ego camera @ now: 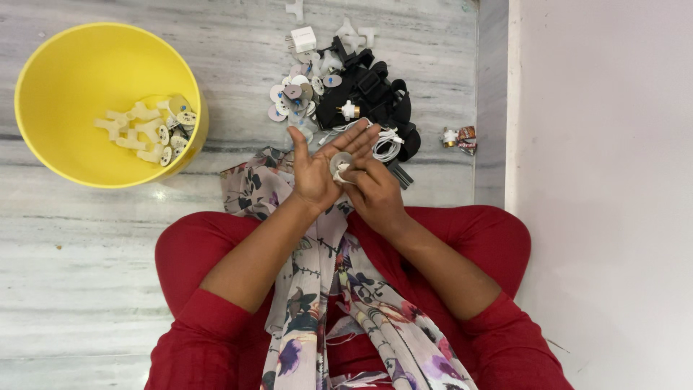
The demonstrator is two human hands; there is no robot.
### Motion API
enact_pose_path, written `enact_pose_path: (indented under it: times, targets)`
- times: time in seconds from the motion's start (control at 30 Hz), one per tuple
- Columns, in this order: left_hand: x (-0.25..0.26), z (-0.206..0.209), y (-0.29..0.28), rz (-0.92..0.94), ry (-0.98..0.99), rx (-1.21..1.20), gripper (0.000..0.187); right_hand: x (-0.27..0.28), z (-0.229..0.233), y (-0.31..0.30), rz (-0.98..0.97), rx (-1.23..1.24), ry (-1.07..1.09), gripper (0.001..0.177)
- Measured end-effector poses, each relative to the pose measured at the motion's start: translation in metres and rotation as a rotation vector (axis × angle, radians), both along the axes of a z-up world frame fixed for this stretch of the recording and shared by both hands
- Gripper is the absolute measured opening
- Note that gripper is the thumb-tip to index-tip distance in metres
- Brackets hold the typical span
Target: The person sits on the floor and assembles small white plastic components with wires and black straps. They pick up parts from a yellow bowl and the floor, connect them, and place the assembled units into the bowl.
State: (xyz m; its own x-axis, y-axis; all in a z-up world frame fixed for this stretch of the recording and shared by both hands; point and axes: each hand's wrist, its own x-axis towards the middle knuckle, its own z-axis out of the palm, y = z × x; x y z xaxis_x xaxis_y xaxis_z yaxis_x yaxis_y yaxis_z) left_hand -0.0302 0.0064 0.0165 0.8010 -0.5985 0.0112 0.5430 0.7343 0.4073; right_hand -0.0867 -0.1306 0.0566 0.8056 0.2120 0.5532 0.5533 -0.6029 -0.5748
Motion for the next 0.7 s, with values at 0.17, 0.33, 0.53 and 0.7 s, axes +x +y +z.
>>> enact_pose_path:
  times: [0.17,0.33,0.53,0.7]
  targets:
    - [-0.009,-0.006,-0.011,-0.008,0.029,0.033,0.116,0.009,0.001,-0.002,-0.092,-0.028,-0.033,0.020]
    - [0.001,-0.014,-0.003,0.086,0.097,0.081,0.114,0.002,-0.004,0.003,-0.046,0.004,0.074,0.030]
    - [0.000,-0.031,-0.012,0.067,0.044,0.211,0.105,0.012,-0.021,-0.010,-0.138,0.225,0.381,0.021]
    - [-0.004,-0.043,-0.023,0.047,-0.018,0.419,0.053,0.026,-0.035,-0.036,-0.163,0.543,0.435,0.019]
